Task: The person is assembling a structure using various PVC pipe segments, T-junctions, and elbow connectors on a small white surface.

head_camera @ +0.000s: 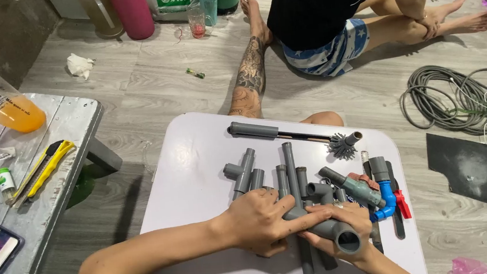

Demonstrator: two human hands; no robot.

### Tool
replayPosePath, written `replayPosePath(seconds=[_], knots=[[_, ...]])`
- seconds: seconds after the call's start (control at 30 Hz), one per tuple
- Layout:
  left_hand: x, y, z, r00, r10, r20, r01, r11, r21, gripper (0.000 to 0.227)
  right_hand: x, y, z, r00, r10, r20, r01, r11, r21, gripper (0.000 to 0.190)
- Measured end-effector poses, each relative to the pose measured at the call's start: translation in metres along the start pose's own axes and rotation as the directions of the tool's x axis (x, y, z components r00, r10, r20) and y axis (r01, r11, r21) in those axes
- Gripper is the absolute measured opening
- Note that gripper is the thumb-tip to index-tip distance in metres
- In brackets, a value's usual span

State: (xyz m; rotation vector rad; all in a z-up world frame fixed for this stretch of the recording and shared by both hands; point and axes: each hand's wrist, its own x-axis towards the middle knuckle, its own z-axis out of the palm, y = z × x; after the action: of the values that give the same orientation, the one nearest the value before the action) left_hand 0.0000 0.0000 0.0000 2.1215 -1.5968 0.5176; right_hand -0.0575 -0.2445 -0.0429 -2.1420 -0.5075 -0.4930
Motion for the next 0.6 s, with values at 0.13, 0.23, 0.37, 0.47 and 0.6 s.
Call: replayPosePath(seconds=[0.13, 0.23, 0.37, 0.47, 0.6], knots=[[0.000, 0.000, 0.000, 1.000, -0.001, 0.030, 0.000, 1.000, 0.002, 0.082, 0.001, -0.002, -0.001, 1.000, -0.006, 0.008, 0.006, 1.000, -0.009, 0.044], [0.000, 0.002, -0.003, 0.999, 0.040, -0.001, -0.040, 0.999, 0.035, 0.081, 0.004, -0.008, -0.003, 0.999, -0.037, 0.010, 0.037, 0.999, 0.010, 0.046], [0.002, 0.002, 0.001, 0.994, 0.016, -0.111, -0.015, 1.000, 0.015, 0.063, 0.008, -0.011, -0.006, 0.999, -0.034, 0.022, 0.035, 0.999, -0.038, 0.044], [0.001, -0.011, 0.019, 0.997, -0.001, -0.079, 0.003, 1.000, 0.016, 0.074, 0.015, -0.008, -0.006, 1.000, 0.022, 0.019, -0.020, 0.998, -0.053, 0.048], [-0.002, -0.024, 0.025, 0.996, -0.083, -0.032, 0.083, 0.997, 0.007, 0.100, 0.022, -0.008, -0.005, 0.997, 0.056, -0.050, -0.050, 0.992, 0.116, 0.095]])
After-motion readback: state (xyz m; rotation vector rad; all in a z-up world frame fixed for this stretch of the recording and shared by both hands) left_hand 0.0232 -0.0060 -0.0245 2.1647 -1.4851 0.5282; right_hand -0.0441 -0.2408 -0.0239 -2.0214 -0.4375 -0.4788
